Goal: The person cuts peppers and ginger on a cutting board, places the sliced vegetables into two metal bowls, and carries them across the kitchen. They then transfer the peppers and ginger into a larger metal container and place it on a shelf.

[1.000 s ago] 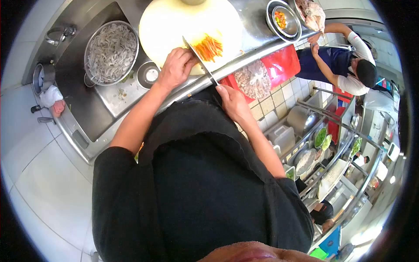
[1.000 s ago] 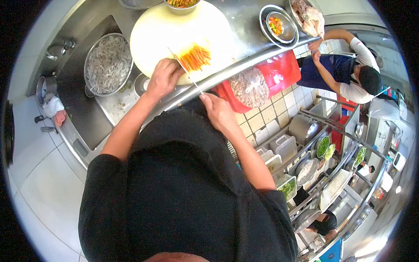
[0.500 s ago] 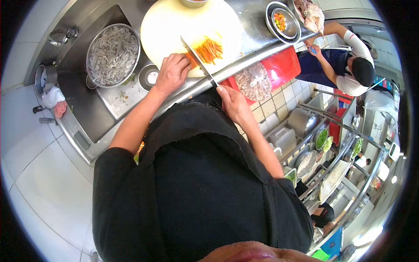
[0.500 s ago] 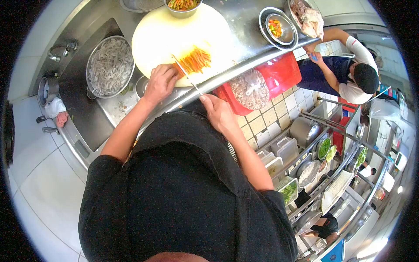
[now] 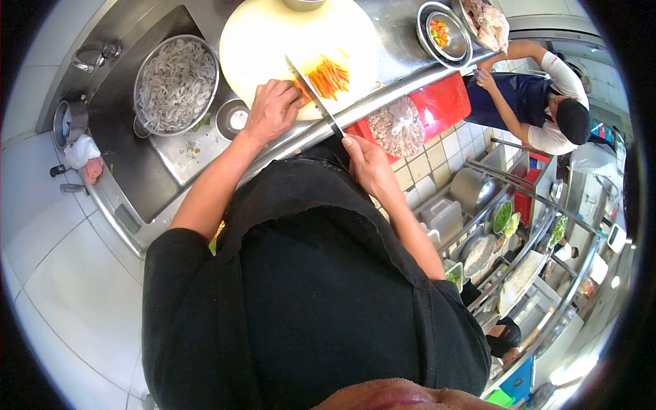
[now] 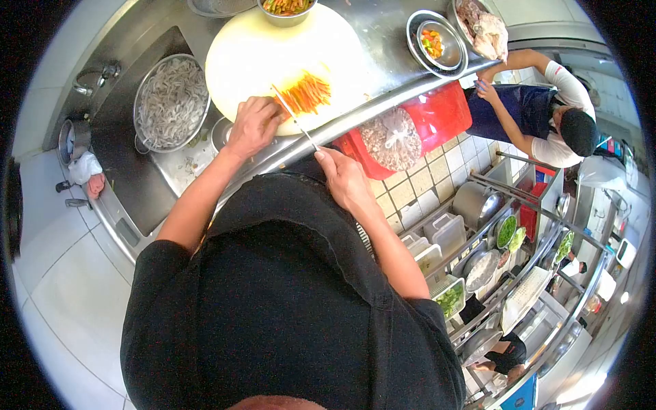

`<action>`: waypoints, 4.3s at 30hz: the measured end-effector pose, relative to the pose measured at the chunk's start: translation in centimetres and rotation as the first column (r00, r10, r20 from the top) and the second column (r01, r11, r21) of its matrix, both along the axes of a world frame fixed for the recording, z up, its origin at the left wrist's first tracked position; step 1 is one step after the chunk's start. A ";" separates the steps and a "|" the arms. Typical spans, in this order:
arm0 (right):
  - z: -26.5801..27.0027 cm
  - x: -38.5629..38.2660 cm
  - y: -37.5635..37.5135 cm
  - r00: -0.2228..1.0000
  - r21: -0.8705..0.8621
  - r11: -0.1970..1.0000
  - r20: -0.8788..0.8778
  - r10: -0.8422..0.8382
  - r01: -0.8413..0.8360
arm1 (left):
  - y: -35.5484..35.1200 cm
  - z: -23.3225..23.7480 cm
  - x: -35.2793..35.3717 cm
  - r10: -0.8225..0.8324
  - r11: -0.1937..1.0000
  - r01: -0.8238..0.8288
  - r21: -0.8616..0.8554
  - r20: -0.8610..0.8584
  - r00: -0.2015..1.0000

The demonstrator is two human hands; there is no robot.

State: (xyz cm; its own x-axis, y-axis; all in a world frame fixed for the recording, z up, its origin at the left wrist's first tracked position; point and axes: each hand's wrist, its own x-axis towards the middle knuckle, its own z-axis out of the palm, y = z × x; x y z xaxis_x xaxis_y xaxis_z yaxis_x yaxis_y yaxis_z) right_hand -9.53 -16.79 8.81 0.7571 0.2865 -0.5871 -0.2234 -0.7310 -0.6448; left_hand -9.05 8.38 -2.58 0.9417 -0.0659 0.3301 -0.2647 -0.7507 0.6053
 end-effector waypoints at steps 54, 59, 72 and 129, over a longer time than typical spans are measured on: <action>-1.4 1.0 0.6 0.996 -0.008 0.996 0.016 0.090 -0.090 | -0.1 -1.5 -0.6 0.037 0.993 -0.015 -0.119 0.184 0.982; 0.3 -0.2 0.3 0.998 -0.007 0.998 0.018 0.055 -0.055 | -0.2 -1.0 -0.5 0.036 0.997 -0.024 -0.077 0.150 0.988; -0.8 -0.2 0.1 0.995 -0.031 0.996 0.053 0.088 -0.086 | -0.4 -1.8 -0.6 0.070 0.994 -0.055 -0.089 0.175 0.982; -1.4 -0.6 -0.8 0.984 -0.018 0.987 0.075 0.161 -0.160 | -0.3 -1.9 -1.5 0.093 0.991 -0.071 -0.111 0.205 0.974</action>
